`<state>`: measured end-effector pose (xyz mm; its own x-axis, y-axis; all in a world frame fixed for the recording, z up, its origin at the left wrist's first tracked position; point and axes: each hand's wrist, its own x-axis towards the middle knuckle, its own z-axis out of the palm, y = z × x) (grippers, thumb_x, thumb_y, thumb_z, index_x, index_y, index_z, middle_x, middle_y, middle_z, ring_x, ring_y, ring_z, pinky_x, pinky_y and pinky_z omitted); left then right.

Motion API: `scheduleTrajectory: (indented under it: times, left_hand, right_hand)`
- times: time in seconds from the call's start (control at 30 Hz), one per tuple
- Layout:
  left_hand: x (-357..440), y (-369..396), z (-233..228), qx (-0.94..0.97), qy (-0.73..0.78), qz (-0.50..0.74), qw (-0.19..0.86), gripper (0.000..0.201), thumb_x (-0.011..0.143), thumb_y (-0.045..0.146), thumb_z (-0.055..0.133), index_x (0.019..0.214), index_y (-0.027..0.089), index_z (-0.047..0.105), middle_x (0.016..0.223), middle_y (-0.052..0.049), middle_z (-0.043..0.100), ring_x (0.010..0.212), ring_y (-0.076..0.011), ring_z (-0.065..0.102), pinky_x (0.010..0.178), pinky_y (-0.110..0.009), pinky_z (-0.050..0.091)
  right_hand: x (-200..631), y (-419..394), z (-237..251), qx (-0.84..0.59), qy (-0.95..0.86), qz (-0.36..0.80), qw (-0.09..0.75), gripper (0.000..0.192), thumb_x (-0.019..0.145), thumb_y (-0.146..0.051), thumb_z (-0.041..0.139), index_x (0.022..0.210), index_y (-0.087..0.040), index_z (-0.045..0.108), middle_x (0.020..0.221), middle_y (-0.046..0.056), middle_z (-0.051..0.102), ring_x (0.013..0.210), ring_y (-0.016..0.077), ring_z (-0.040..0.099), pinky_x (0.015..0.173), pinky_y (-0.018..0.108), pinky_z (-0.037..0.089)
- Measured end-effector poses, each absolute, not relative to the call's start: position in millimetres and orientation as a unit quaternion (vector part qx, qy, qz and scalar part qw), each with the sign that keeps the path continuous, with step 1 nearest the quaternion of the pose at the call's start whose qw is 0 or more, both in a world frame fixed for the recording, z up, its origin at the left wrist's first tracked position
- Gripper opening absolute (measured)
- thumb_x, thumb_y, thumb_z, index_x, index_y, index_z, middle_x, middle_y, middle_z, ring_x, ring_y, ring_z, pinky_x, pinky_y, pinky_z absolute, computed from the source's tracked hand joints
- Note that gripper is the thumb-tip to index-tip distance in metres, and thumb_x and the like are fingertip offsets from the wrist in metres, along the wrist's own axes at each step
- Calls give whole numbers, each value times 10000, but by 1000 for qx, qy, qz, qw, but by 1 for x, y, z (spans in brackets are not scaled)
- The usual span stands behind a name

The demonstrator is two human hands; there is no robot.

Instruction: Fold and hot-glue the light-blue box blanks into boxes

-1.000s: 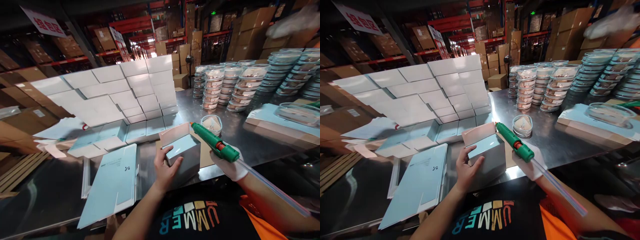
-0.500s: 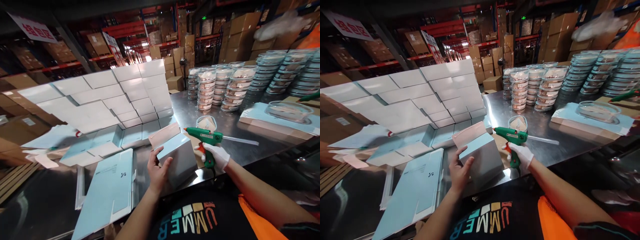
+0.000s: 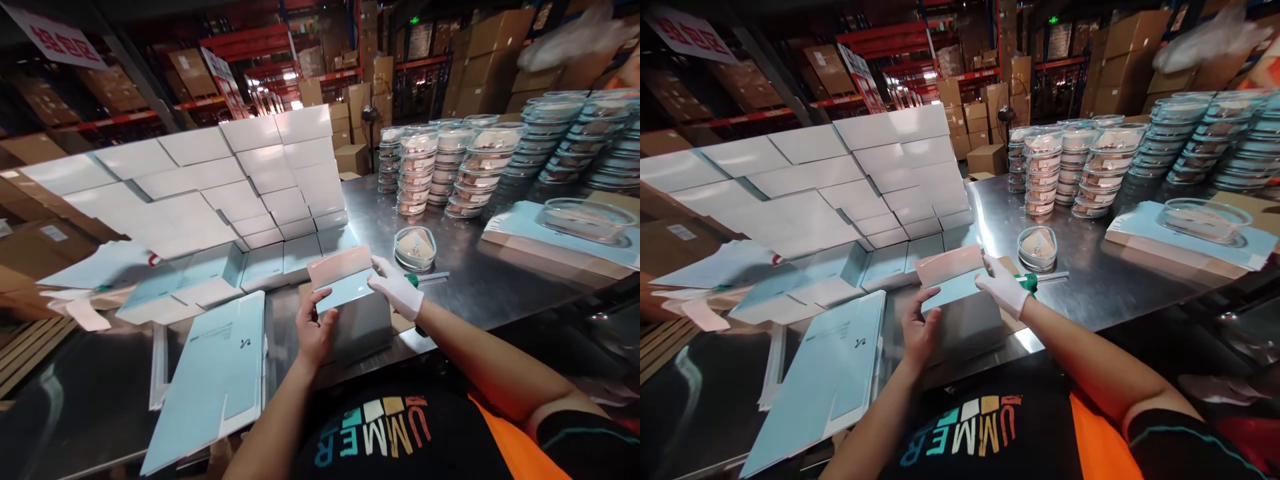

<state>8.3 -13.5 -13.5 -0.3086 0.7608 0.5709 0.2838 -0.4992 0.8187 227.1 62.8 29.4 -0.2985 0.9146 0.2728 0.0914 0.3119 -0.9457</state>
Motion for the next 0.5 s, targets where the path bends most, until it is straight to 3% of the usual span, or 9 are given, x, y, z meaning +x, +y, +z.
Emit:
scheduleTrajectory:
  times: [0.1,0.17,0.3,0.43,0.5]
  left_hand:
    - [7,-13,-20,577,448,663,164,539,885,709,750,1081,207,775,1129,-126,764,1144,-324,711,979,-426,551]
    - [9,-13,-22,568,421,693,144,509,883,679,781,1066,208,721,1226,-147,734,1268,-331,676,1047,-443,531]
    - [10,-11,-18,552,323,754,150,445,895,517,859,1123,260,577,1165,-76,740,1137,-236,743,987,-388,579]
    - [-6,-7,-10,683,251,675,122,333,926,460,841,1155,254,717,1170,-89,752,1295,-297,690,1100,-501,562]
    - [-14,-6,-8,725,239,638,105,286,962,441,800,1186,265,779,1201,-109,773,1384,-337,638,1165,-586,515]
  right_hand:
    - [214,67,31,-344,-688,455,448,441,891,-364,626,1287,-178,680,1225,104,777,1180,280,706,1092,461,543]
    - [221,69,28,-299,-717,430,461,468,885,-416,716,1289,-191,649,1330,127,741,1272,295,674,1137,474,516]
    - [248,63,18,-215,-802,336,444,532,797,-449,918,1188,-241,623,1626,186,546,1478,333,559,1194,529,480]
    - [257,47,17,-150,-841,311,418,268,987,-320,776,1233,-269,683,1653,158,538,1518,289,547,1236,536,456]
    - [254,40,19,-132,-840,313,424,274,1022,-265,731,1293,-305,722,1631,134,567,1492,271,580,1222,499,488]
